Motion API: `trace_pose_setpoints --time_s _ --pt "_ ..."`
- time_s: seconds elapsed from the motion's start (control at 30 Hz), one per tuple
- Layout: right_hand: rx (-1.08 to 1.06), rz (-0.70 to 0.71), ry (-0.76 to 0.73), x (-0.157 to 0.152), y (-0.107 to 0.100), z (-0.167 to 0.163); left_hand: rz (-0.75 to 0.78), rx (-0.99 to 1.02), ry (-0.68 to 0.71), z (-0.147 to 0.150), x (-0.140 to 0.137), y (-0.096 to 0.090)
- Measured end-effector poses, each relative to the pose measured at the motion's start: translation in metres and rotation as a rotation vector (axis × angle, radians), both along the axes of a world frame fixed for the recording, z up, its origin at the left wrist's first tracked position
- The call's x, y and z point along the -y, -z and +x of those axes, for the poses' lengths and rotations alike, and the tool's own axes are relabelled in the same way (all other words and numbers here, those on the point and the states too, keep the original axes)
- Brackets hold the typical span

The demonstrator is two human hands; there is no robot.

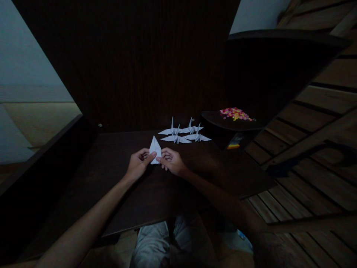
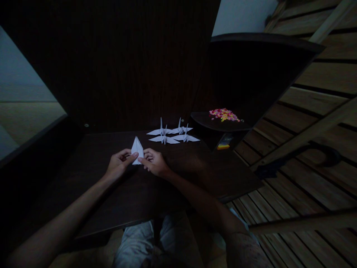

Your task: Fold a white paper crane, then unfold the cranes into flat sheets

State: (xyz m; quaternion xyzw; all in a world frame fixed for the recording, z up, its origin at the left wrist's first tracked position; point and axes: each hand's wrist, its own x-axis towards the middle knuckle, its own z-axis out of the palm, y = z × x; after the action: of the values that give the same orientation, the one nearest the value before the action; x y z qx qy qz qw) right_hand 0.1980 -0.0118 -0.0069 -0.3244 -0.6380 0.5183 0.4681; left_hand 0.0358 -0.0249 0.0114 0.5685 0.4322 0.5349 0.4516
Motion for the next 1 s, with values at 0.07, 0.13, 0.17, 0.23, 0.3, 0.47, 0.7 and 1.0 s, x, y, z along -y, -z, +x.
trace_pose_setpoints --time_s 0.07,0.13,0.17,0.23,0.3,0.47,0.7,1.0 --pt "-0.022 0.014 0.046 -0.003 0.001 0.000 0.004 0.032 0.009 0.001 -0.001 0.002" --pt "-0.053 0.031 0.098 -0.006 0.002 0.000 0.018 0.086 0.020 0.002 -0.002 0.004" --pt "-0.069 0.043 0.122 -0.007 0.003 0.001 0.029 0.104 0.027 0.002 -0.002 0.005" --pt "-0.090 0.063 0.157 -0.009 0.003 0.002 0.047 0.105 0.047 0.003 -0.002 0.005" --pt "-0.099 0.076 0.168 -0.010 0.004 0.002 0.057 0.086 0.063 0.003 -0.002 0.005" --pt "-0.085 0.093 0.141 -0.011 0.006 0.003 0.077 0.083 0.047 0.002 -0.004 0.006" --pt "-0.050 0.150 0.106 -0.012 0.010 0.004 0.118 0.061 0.024 0.001 -0.002 0.006" --pt "-0.039 0.173 0.172 -0.007 0.002 0.003 0.098 0.074 0.014 0.004 0.003 0.001"
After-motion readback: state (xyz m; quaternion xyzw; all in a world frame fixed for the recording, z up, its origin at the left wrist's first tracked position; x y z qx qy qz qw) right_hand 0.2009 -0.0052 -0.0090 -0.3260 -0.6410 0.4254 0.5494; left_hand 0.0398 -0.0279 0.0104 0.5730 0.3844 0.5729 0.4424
